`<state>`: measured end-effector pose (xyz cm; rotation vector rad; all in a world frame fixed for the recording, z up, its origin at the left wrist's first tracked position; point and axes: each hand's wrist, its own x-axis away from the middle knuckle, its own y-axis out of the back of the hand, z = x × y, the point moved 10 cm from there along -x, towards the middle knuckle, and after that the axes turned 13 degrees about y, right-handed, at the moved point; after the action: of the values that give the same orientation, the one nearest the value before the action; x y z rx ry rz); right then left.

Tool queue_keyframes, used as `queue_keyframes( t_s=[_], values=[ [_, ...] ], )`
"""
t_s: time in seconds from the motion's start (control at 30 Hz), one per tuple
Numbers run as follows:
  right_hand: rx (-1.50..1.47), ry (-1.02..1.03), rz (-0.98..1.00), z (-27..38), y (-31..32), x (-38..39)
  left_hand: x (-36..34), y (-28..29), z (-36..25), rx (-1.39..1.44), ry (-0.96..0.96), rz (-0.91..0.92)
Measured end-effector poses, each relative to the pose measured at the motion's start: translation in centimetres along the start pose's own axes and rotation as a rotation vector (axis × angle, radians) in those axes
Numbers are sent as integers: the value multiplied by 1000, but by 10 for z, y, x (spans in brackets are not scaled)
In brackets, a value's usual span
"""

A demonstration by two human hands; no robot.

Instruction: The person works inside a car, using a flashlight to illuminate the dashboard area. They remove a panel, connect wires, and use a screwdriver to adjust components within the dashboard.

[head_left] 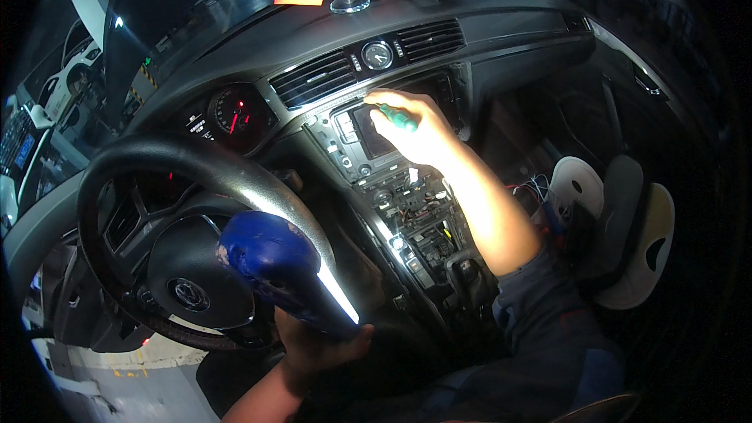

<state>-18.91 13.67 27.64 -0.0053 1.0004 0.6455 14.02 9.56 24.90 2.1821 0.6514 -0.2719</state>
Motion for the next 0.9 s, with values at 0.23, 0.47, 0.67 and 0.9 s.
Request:
queue_keyframes(
  t_s=[0.23, 0.47, 0.67, 0.9],
  values=[
    [27, 231, 69, 12, 5, 0, 1, -3, 2, 43, 28, 36],
    [-254, -102, 44, -26, -2, 5, -1, -1, 0, 38, -17, 8],
    [-465, -104, -105, -31, -1, 5, 0, 0, -3, 9, -32, 4],
    [-255, -46, -235, -25, 15, 5, 4, 0, -5, -82, -66, -20]
  ],
)
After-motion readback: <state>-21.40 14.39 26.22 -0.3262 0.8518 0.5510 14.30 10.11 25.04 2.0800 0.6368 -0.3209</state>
